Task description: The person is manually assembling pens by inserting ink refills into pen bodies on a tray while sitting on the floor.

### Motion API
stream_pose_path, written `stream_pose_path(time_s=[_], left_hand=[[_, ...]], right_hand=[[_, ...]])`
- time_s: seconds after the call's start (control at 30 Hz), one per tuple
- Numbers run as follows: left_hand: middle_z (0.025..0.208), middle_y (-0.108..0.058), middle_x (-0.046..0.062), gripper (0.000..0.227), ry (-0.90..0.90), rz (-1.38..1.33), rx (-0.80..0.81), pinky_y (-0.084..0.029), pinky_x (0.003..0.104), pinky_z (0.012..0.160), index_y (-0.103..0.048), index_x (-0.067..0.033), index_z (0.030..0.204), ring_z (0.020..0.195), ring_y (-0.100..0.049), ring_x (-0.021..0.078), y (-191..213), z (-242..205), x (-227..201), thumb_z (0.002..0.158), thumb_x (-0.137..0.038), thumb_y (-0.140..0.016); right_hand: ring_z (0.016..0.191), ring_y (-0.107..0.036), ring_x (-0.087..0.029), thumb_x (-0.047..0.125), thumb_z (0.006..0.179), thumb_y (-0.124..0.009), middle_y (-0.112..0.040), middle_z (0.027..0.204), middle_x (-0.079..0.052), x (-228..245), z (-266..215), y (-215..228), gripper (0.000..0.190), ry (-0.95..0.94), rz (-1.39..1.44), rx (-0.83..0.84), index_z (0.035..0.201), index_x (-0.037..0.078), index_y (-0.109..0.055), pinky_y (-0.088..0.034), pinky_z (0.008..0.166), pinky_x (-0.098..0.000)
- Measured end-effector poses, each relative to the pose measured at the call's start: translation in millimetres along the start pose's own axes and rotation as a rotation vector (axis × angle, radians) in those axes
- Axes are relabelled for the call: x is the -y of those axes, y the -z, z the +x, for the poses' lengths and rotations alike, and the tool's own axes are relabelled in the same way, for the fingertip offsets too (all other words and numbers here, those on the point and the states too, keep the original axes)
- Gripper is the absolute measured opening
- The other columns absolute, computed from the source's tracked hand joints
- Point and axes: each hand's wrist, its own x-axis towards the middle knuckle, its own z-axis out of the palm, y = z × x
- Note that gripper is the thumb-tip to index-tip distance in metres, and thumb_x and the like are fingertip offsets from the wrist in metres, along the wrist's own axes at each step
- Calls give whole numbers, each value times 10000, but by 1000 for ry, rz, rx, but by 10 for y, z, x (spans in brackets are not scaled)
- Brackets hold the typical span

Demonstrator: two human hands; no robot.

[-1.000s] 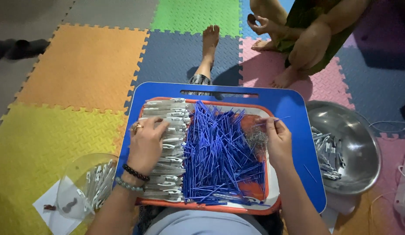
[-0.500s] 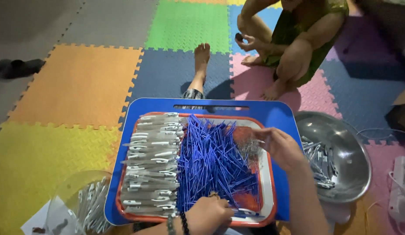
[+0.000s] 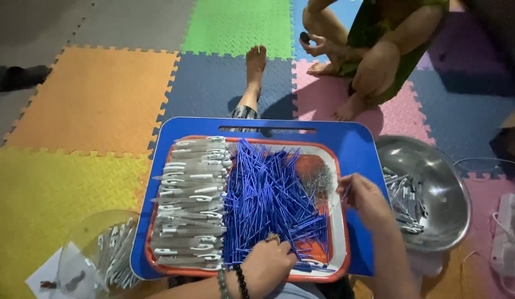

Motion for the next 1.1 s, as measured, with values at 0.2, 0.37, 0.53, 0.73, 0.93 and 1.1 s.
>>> stream_pose_path(time_s=[0.2, 0.37, 0.53, 0.73, 0.93, 1.1], left_hand=[[1117, -661, 139, 143, 52, -221, 81, -605, 475, 763, -732, -73, 1100, 871, -684, 359, 483, -51, 11, 966, -87, -686], [1136, -776, 50, 269, 256, -484, -73, -594, 393, 843, -755, -135, 1266, 915, -727, 248, 858, -106, 299, 1003, -123, -699], [1223, -775, 97, 616, 430, -1001, -190, -659, 273, 703, -548, -55, 1611, 877, -797, 142, 919, -276, 456, 1008, -37, -671], [1328, -706, 157, 639, 500, -1214, -338, -660, 265, 694, -459, 25, 1631, 917, -820, 185, 894, -380, 575, 1015, 24, -627], [1153, -744, 165, 575, 592, -1328, -365, -655, 288, 666, -523, 45, 1555, 892, -814, 205, 941, -354, 562, 1028, -77, -717], [1205, -861, 188, 482, 626, -1340, -407, -704, 327, 801, -582, 9, 1518, 996, -828, 227, 939, -310, 565, 1048, -60, -665]], right_hand=[[535, -467, -104, 380, 1212, -530, -650, 761, -77, 13, -256, -364, 389, 70, 55, 47, 1307, 69, -743, -309, 454, -243], [813, -687, -226, 71, 1142, -582, -779, 1052, -186, -1, -319, -537, 317, 157, 12, 92, 1435, -3, -678, -577, 722, -367], [807, -733, -194, 82, 1106, -663, -854, 1065, -174, 21, -481, -799, 169, 225, -22, 163, 1165, -23, -782, -637, 748, -335], [810, -734, -209, 68, 1076, -709, -757, 895, -140, 60, -590, -1031, 130, 223, -137, 150, 1108, -26, -792, -642, 784, -336], [820, -756, -247, -8, 1006, -741, -798, 893, -188, -23, -637, -1094, 122, 145, -153, 177, 1112, -46, -789, -648, 771, -366], [834, -781, -251, 32, 1041, -737, -823, 922, -205, -93, -637, -1047, 116, 157, -49, 217, 1107, -54, -778, -644, 758, -356]])
